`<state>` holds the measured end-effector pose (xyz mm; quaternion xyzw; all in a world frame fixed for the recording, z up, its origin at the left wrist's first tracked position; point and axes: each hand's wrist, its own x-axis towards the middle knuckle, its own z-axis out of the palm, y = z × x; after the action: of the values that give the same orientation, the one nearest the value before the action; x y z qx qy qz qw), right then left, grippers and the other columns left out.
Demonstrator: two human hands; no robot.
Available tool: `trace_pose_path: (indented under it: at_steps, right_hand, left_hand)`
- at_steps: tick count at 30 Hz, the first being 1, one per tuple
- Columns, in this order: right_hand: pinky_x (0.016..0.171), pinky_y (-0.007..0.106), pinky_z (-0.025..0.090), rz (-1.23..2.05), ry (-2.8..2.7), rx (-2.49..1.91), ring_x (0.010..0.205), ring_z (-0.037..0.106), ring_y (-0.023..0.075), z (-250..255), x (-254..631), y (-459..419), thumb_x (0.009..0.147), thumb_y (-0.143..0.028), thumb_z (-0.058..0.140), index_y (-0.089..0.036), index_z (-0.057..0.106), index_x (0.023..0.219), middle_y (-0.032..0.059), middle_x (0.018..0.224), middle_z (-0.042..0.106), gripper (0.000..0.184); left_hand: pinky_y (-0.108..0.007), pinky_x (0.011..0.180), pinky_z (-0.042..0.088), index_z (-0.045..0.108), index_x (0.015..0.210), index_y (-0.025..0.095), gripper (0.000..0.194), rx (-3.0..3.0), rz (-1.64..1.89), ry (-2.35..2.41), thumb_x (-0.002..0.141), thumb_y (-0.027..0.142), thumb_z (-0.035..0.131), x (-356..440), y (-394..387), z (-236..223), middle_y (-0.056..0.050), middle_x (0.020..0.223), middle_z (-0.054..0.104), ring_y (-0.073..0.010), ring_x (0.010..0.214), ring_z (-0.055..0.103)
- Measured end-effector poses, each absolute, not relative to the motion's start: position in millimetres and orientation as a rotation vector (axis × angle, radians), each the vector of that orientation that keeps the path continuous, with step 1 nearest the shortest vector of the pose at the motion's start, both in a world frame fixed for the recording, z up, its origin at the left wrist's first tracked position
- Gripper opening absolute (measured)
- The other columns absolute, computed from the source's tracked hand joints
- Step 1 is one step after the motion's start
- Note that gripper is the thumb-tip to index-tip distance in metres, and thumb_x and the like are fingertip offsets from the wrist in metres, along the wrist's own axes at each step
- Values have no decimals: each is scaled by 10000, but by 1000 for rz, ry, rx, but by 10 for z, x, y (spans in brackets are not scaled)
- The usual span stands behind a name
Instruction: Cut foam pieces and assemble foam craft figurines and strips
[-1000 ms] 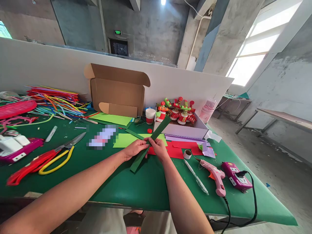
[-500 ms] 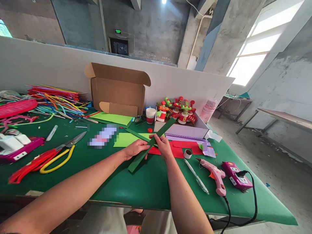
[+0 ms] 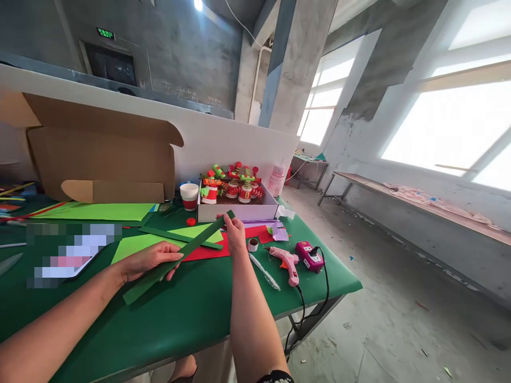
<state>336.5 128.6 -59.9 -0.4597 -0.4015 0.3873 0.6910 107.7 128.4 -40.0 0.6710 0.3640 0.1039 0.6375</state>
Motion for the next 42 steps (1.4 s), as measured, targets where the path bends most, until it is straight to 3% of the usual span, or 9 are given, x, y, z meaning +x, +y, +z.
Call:
trace_pose_path:
  at_steps: [9,13,16,23,28,34,42]
  right_hand:
    - [850,362,524,833,-745,-926,905,647,217,-580,3464,1279,702,-665,685,-211,719,842,90,953,737,477]
    - [833,362,534,1130,-797,-861,837,653,196,-573,3273,1276,745,-772,571,-212,725,926,104,1008,737,609]
    - [818,336,526,1312,-1025,-916,836,660,189,-643,3014,1236,701,-734,665,-204,740,906,77,931,734,573]
    - [796,324,500,1154,-1295,-1017,771,657,192,-749,2796,1227,657,-674,723,-193,787,795,28,753,732,505]
    - [743,293,471,911,-1087,-1068,823,643,200,-646,2965,1262,703,-637,694,-196,791,770,53,835,762,456]
    - [744,291,471,847,-910,-1064,876,648,210,-624,3114,1265,696,-603,710,-192,765,732,65,896,768,417]
    - [768,312,523,1133,-1030,-903,803,686,193,-713,2882,1263,655,-613,756,-216,767,901,39,838,760,468]
  left_hand:
    - [-239,484,363,600,621,185,432,1495,267,831,669,597,721,936,1396,-448,-22,494,636,-126,437,499]
    - [-237,522,395,583,661,194,464,1469,493,859,651,638,716,991,1366,-412,-22,554,666,-139,516,537]
    - [-236,522,384,584,665,189,479,1486,538,848,645,649,716,1049,1346,-421,-27,593,679,-133,526,523]
    - [-243,519,385,611,655,173,531,1485,456,855,617,691,721,1092,1349,-486,-28,571,664,-136,527,526]
    - [-247,499,385,620,705,170,527,1510,421,870,607,673,739,1065,1386,-471,-22,577,673,-131,499,536]
    - [-233,477,365,543,643,183,491,1541,432,864,649,644,715,1019,1416,-441,-11,591,670,-102,459,519]
    - [-237,492,401,530,663,198,477,1541,603,886,638,645,693,1071,1425,-484,11,532,631,-107,455,518]
